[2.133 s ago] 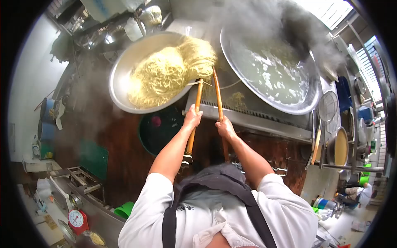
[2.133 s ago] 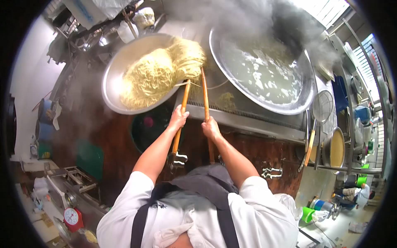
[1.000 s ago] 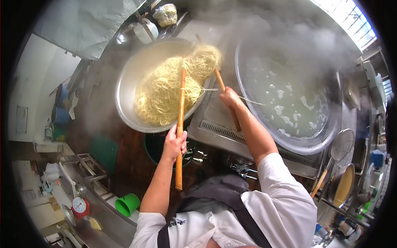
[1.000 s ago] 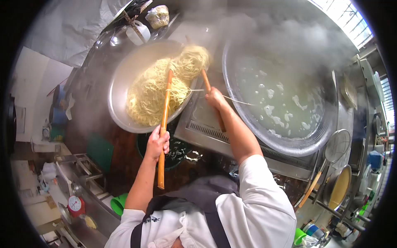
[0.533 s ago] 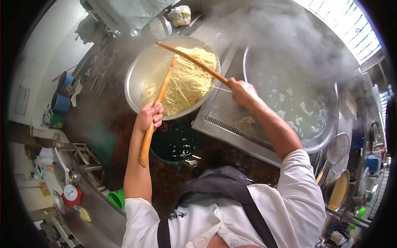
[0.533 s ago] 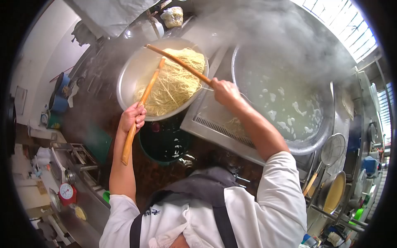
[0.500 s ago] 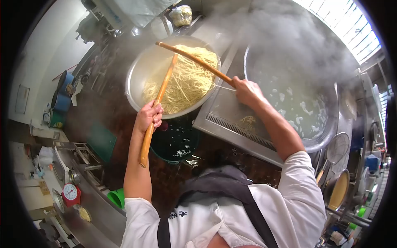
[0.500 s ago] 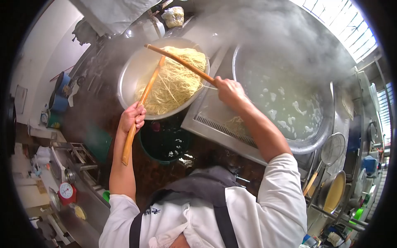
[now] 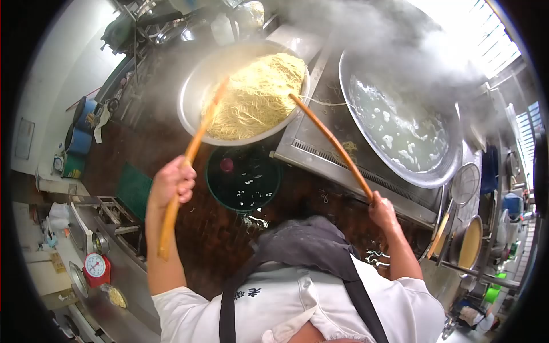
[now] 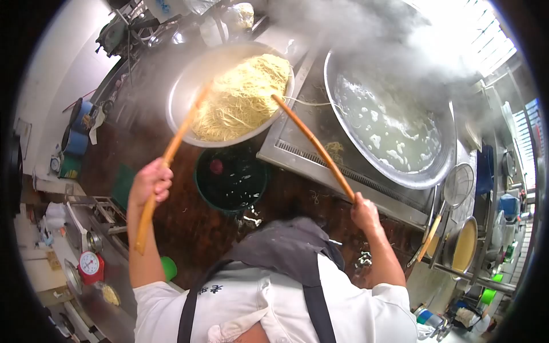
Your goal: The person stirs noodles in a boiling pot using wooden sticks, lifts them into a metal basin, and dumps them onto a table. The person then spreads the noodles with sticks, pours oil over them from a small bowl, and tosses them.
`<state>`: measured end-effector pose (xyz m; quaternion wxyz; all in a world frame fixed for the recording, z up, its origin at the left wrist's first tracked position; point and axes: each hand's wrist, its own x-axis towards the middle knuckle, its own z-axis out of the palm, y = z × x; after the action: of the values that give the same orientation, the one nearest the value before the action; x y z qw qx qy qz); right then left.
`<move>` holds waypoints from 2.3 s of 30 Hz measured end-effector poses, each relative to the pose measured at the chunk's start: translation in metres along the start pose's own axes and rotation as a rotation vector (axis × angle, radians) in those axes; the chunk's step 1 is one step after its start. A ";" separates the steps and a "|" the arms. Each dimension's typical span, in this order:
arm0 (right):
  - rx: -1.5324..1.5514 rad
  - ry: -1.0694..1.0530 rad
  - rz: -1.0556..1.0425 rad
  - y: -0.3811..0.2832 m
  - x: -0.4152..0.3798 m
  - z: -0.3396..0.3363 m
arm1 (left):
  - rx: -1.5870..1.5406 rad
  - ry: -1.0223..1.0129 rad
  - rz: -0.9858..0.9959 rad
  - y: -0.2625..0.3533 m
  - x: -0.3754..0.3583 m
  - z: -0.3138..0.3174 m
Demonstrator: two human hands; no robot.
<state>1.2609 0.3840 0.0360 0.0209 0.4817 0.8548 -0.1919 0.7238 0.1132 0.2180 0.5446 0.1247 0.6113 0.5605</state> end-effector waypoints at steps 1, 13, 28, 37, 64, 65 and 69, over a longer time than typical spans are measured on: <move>0.021 0.038 -0.018 -0.005 0.002 -0.020 | -0.008 0.008 0.074 0.019 -0.013 0.010; -0.381 -0.024 -0.121 -0.035 0.326 -0.134 | -0.071 0.027 -0.216 -0.010 -0.030 0.053; -0.232 0.146 -0.421 -0.078 0.387 -0.108 | -0.193 0.233 0.100 -0.047 -0.046 0.117; -0.049 0.178 -0.130 -0.052 0.208 -0.118 | -0.135 0.116 0.108 -0.049 -0.049 0.070; -0.139 0.287 -0.253 -0.067 0.520 -0.070 | -0.142 0.284 -0.080 -0.081 0.014 0.121; -0.123 0.299 -0.288 -0.067 0.502 -0.079 | -0.150 0.291 -0.069 -0.079 0.013 0.122; -0.073 0.310 -0.357 -0.063 0.413 -0.124 | -0.136 0.291 0.049 -0.069 0.015 0.126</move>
<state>1.0056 0.7347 0.0789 -0.1274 0.3457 0.9257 -0.0855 0.8518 0.1706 0.1811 0.4437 0.0200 0.6410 0.6259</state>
